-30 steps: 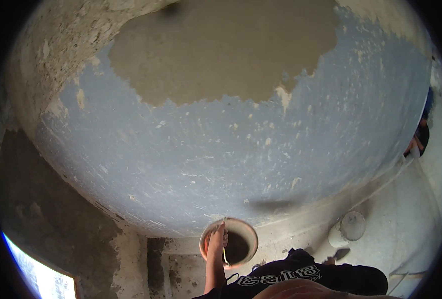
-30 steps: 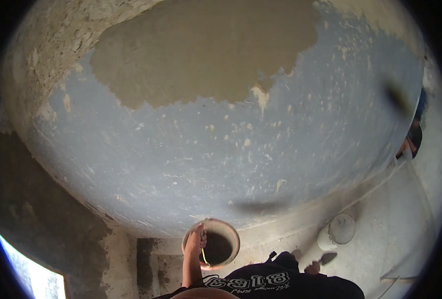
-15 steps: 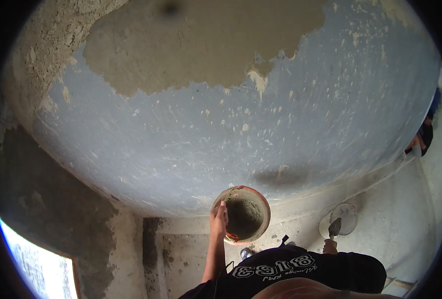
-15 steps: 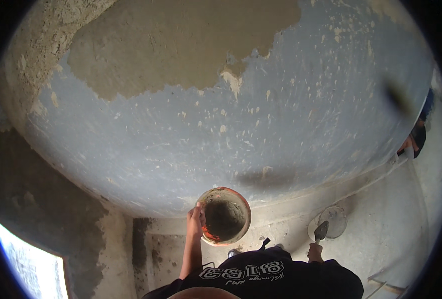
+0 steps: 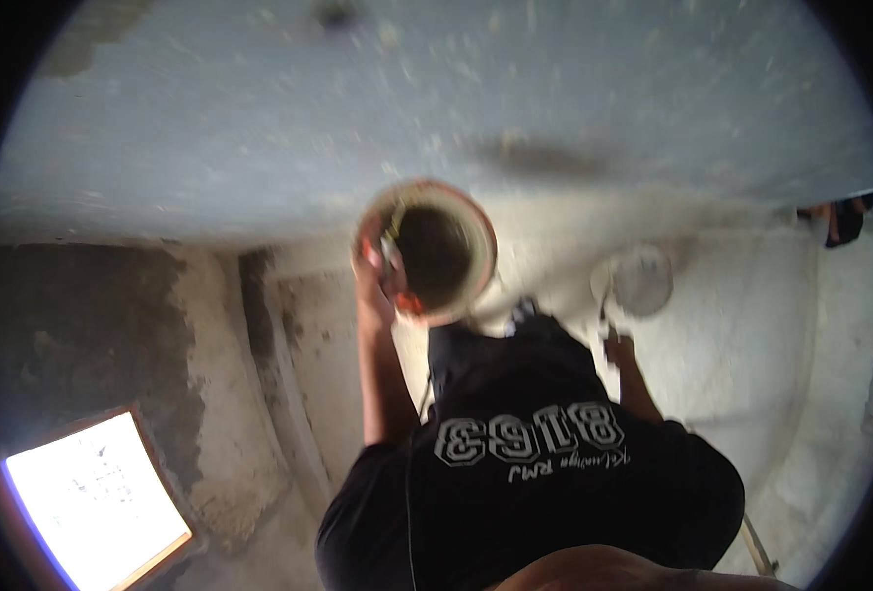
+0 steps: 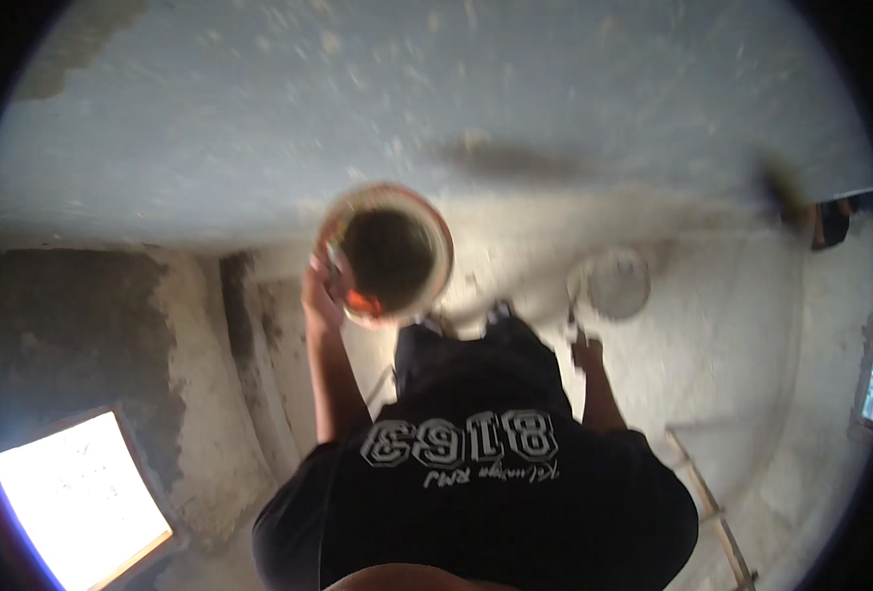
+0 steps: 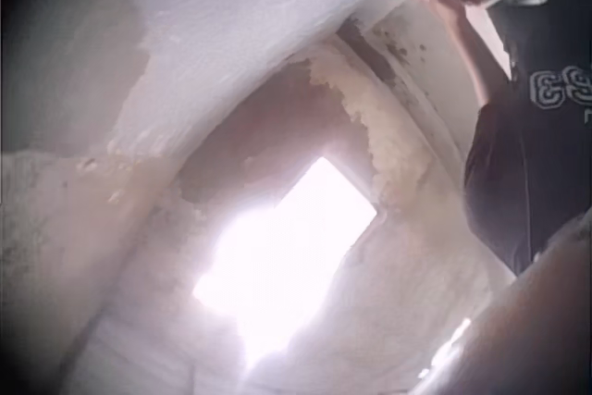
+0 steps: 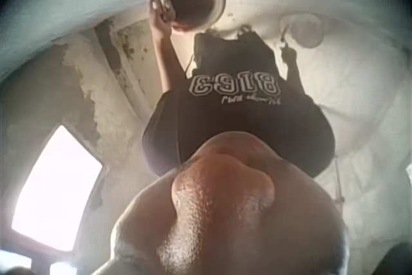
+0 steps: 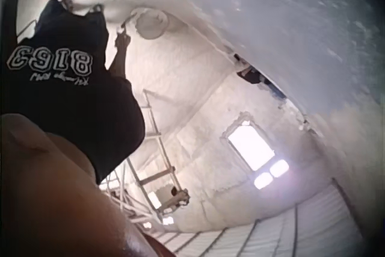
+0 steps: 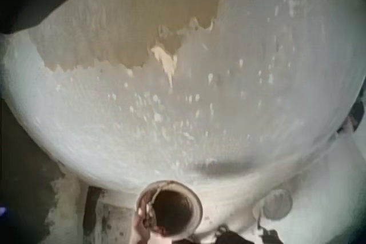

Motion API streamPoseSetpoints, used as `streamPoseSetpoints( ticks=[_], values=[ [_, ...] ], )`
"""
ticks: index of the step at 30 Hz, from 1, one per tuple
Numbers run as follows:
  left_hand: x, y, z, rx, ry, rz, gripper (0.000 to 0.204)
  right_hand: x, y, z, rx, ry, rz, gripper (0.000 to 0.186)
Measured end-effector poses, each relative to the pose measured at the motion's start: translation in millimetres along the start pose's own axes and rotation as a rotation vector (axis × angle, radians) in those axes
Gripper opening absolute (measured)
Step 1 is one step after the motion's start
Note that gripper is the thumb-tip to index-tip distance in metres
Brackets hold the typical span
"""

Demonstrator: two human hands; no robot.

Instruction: The person scoops mortar from a bucket with a trowel and applies it to a wall, spreading and smoothing it across the surface.

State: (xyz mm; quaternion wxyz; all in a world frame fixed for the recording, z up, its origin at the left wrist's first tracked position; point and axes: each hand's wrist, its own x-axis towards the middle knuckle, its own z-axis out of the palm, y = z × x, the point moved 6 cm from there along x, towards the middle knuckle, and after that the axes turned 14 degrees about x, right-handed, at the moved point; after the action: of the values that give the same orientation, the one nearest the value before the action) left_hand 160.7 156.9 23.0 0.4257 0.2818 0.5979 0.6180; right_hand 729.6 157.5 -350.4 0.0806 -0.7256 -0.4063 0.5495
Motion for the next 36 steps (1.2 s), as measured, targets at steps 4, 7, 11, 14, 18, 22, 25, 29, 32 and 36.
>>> streamPoseSetpoints(
  ticks=[4, 7, 11, 14, 18, 22, 25, 29, 32, 36],
  values=[
    [0.0, 38.7, 19.2, -0.063, -0.223, 0.057, 0.033, -39.9, -117.3, -20.4, 0.751, -0.221, -0.109, 0.017],
    [-10.4, 43.1, 6.5, -0.119, -0.142, 0.051, 0.026, -107.9, -256.1, -12.6, 0.905, -0.413, -0.119, 0.024],
    [-7.9, 47.9, 9.2, -0.216, -0.197, 0.075, 0.046, -150.1, -359.5, -30.5, 0.478, -0.365, -0.288, 0.031],
    [-10.3, 60.3, 15.8, -0.333, -0.233, 0.115, 0.043, -179.4, -415.7, -26.6, 0.086, -0.389, -0.492, 0.03],
    [-13.2, 64.7, 20.8, -0.239, -0.275, 0.131, 0.037, -226.2, -475.5, -4.3, -0.201, -0.416, -1.031, 0.036],
    [-13.8, 66.0, 28.9, -0.149, -0.271, 0.073, 0.028, -250.2, -502.2, 33.6, -0.674, -0.616, -1.058, 0.038],
    [-10.2, 62.2, 31.0, -0.054, -0.244, 0.005, 0.026, -262.7, -514.7, 99.0, -0.982, -0.618, -1.06, 0.035],
    [-3.2, 46.0, 34.0, -0.035, -0.209, -0.048, 0.024, -242.4, -493.1, 199.0, -1.533, -0.527, -1.155, 0.008],
    [-0.5, 40.0, 25.7, -0.02, -0.168, -0.066, 0.019, -227.1, -496.3, 232.5, -1.488, -0.644, -1.091, 0.007],
    [0.5, 37.3, 20.2, 0.002, -0.116, -0.068, 0.023, -207.1, -487.8, 251.8, -1.262, -0.668, -1.143, 0.008]
  ],
)
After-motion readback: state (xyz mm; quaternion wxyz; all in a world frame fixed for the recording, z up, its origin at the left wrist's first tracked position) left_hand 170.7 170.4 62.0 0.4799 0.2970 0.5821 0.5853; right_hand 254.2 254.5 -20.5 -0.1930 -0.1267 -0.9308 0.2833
